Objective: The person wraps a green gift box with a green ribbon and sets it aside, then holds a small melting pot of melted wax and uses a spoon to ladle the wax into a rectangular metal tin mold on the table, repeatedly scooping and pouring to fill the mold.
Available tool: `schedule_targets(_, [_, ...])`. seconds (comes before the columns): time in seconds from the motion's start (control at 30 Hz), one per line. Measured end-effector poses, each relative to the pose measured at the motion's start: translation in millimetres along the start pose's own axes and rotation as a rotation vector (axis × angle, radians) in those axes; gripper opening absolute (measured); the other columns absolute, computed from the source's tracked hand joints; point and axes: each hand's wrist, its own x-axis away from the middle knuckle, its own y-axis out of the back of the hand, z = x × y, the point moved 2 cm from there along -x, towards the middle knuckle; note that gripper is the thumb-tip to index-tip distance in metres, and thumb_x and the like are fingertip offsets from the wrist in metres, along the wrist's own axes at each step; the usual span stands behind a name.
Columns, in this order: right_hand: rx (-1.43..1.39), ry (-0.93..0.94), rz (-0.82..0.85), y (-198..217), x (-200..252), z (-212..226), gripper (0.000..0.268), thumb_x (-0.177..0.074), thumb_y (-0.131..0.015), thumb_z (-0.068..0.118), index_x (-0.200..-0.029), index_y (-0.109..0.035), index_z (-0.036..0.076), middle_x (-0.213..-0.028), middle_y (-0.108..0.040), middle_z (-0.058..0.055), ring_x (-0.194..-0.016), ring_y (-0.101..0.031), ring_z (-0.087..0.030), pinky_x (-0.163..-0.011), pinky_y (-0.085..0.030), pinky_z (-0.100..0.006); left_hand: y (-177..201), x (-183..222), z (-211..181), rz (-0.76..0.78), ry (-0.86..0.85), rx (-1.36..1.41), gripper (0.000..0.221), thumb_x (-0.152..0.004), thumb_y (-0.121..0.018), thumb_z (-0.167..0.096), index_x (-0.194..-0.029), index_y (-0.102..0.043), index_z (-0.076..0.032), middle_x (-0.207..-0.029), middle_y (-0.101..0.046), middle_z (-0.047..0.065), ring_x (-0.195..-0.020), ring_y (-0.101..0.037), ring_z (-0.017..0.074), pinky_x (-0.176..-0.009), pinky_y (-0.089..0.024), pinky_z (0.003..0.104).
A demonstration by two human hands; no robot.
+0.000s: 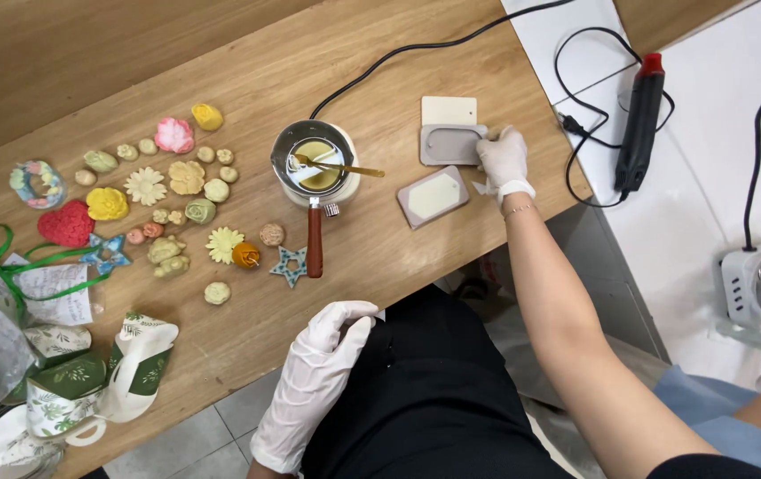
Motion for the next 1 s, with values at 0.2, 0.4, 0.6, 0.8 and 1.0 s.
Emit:
schedule_targets(0.2, [-0.614, 0.247, 0.196, 70, 50, 44, 0.020, -0.090, -0.062, -0.005, -0.109, -0.057, -0.003, -0.085, -0.066, -0.005, -0.068, -0.061, -0.011, -0.057, -0.051, -0.022, -44, -46, -42, -0.053, 0.077, 0.128, 0.041, -0.098, -0.061, -0.026, -0.136, -0.057, -0.010, -0.126, -0.071, 0.007, -0.116, -0.070, 0.0175, -0.095, -0.057, 0.031])
schedule_targets(0.4, [-0.731, 0.281, 0.526, 97, 129, 126, 0.021, -0.092, -0.066, -0.004, -0.111, -0.058, -0.002, -0.087, -0.067, -0.006, -0.067, -0.064, -0.011, -0.056, -0.049, -0.021, -49, -113, -57, -0.239, -0.246, 0.422, 0.085, -0.096, -0.074, -0.018, -0.158, -0.020, 0.000, -0.153, -0.038, 0.018, -0.141, -0.043, 0.0274, -0.111, -0.042, 0.044])
schedule_targets(0.6, [-0.552, 0.437, 0.747, 54, 148, 149, 0.039, -0.097, -0.072, 0.007, -0.132, -0.057, 0.000, -0.107, -0.065, -0.008, -0.089, -0.064, -0.011, -0.079, -0.054, -0.025, -25, -143, -28, -0.268, 0.041, 1.038, 0.048, -0.100, -0.063, -0.021, -0.142, -0.056, 0.000, -0.126, -0.068, 0.012, -0.110, -0.069, 0.0226, -0.091, -0.058, 0.043])
schedule_targets(0.8, [-0.170, 0.720, 0.585, 16, 167, 178, 0.061, -0.091, -0.080, 0.019, -0.143, -0.052, 0.004, -0.123, -0.065, -0.008, -0.097, -0.062, -0.010, -0.085, -0.054, -0.027, -8, -131, -33, -0.403, -0.159, 0.763, 0.034, -0.103, -0.058, -0.012, -0.135, -0.063, -0.001, -0.125, -0.071, 0.007, -0.110, -0.070, 0.0150, -0.095, -0.059, 0.032])
schedule_targets(1.0, [-0.331, 0.600, 0.574, -5, 167, 173, 0.033, -0.097, -0.073, 0.015, -0.126, -0.065, 0.003, -0.108, -0.071, -0.003, -0.088, -0.062, -0.006, -0.078, -0.055, -0.022, 1, -127, -29, -0.320, -0.238, 0.698, 0.041, -0.098, -0.061, 0.001, -0.139, -0.060, 0.000, -0.136, -0.065, 0.010, -0.125, -0.062, 0.0160, -0.106, -0.053, 0.032])
